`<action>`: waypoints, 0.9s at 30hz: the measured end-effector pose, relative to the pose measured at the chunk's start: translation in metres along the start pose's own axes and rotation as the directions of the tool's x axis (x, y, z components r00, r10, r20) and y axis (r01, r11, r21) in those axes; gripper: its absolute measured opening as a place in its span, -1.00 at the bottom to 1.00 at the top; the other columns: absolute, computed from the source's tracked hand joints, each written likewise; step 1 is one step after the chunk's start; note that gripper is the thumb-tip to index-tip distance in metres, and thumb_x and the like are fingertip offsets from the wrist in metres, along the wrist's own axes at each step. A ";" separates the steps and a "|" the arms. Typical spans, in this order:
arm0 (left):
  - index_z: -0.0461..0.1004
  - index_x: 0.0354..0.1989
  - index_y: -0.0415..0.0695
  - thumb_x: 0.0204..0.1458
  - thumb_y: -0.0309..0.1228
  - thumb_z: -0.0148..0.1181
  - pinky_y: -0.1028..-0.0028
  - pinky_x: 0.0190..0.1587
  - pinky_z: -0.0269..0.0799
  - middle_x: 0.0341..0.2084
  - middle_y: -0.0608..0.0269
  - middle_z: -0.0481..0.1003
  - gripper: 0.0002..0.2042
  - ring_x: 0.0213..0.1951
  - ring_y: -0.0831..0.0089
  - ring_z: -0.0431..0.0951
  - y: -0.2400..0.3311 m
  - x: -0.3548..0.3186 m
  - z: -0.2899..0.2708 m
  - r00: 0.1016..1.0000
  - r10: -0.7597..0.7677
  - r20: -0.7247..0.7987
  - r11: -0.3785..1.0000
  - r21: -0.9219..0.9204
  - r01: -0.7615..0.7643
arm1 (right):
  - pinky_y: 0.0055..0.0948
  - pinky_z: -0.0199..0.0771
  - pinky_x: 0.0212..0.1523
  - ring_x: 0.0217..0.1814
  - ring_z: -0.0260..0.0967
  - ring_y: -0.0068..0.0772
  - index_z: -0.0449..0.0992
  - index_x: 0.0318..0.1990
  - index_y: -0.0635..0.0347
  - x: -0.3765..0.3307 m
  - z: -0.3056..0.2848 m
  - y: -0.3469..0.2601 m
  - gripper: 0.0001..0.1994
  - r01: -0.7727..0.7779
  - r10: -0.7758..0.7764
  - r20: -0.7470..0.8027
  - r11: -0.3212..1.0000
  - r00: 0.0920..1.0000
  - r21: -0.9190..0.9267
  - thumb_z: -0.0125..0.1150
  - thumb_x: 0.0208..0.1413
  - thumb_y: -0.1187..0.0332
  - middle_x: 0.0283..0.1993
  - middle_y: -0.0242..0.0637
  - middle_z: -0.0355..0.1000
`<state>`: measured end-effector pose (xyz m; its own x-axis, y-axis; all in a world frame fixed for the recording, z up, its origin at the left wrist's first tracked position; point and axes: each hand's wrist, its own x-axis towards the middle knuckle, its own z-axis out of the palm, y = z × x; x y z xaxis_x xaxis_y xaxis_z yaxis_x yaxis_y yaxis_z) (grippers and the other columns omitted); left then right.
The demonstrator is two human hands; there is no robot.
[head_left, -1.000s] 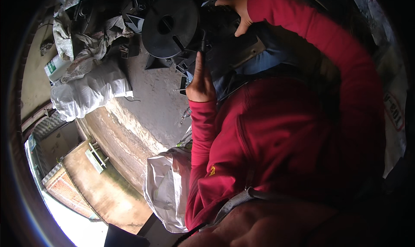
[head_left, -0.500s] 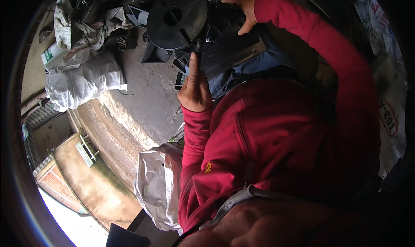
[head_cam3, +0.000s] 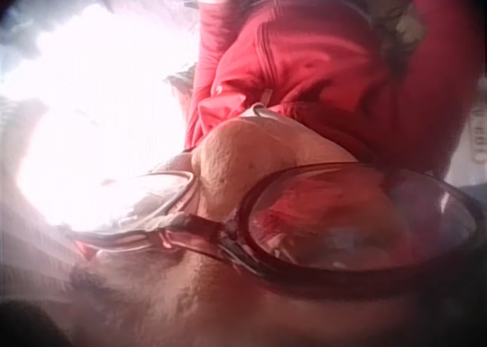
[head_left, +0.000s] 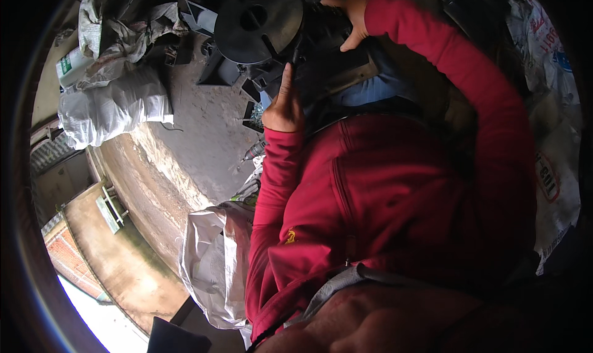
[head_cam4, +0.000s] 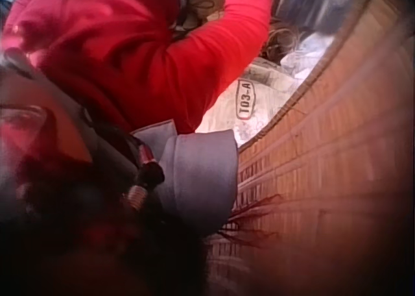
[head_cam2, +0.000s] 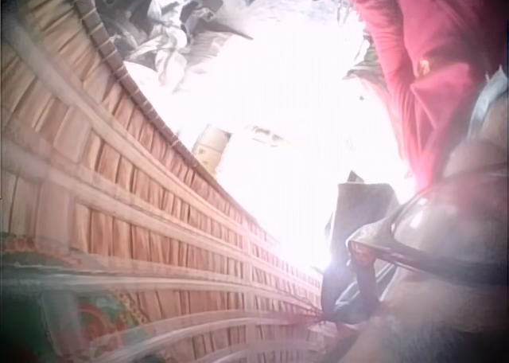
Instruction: The person assembles a mechanical part by inserting bolts and tightening them with a wrench and a power drill. They handle the part, bolts, and tools, securing the components together.
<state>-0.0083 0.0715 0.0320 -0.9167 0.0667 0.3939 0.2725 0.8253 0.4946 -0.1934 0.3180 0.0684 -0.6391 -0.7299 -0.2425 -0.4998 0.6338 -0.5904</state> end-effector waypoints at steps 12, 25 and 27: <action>0.35 0.22 0.22 0.03 -0.52 0.15 0.35 -0.62 0.32 -0.68 0.17 0.45 -0.47 -0.74 0.33 0.41 0.030 0.012 -0.025 0.999 0.006 0.038 0.999 0.036 -0.008 | -0.25 0.44 -0.02 0.01 0.45 -0.03 -0.05 0.36 0.05 -0.004 0.008 0.001 0.12 -0.165 0.162 -0.031 0.969 0.986 -0.182 0.51 -0.36 -0.07 -0.03 -0.01 0.47; 0.31 0.24 0.28 0.11 -0.38 0.08 0.30 -0.62 0.34 -0.70 0.14 0.40 -0.52 -0.71 0.21 0.43 0.037 0.026 -0.049 1.000 0.018 -0.020 0.995 -0.096 -0.020 | -0.25 0.40 0.09 0.07 0.39 0.09 -0.24 0.40 0.15 -0.002 0.009 0.009 0.30 -0.113 0.113 -0.003 0.991 0.994 -0.073 0.51 -0.46 -0.16 0.06 0.05 0.41; 0.29 0.25 0.27 0.10 -0.39 0.09 0.33 -0.63 0.34 -0.70 0.17 0.40 -0.50 -0.73 0.25 0.42 0.034 0.021 -0.043 0.993 0.034 -0.117 0.988 -0.148 -0.051 | -0.27 0.36 0.12 0.12 0.36 0.04 -0.15 0.37 0.21 0.007 0.017 0.027 0.24 -0.062 0.059 -0.061 0.997 0.996 -0.041 0.49 -0.42 -0.17 0.05 0.04 0.42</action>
<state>-0.0058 0.0770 0.0904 -0.8664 0.0281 0.4985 0.3591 0.7288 0.5830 -0.2012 0.3260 0.0373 -0.7022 -0.6739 -0.2296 -0.4828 0.6878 -0.5421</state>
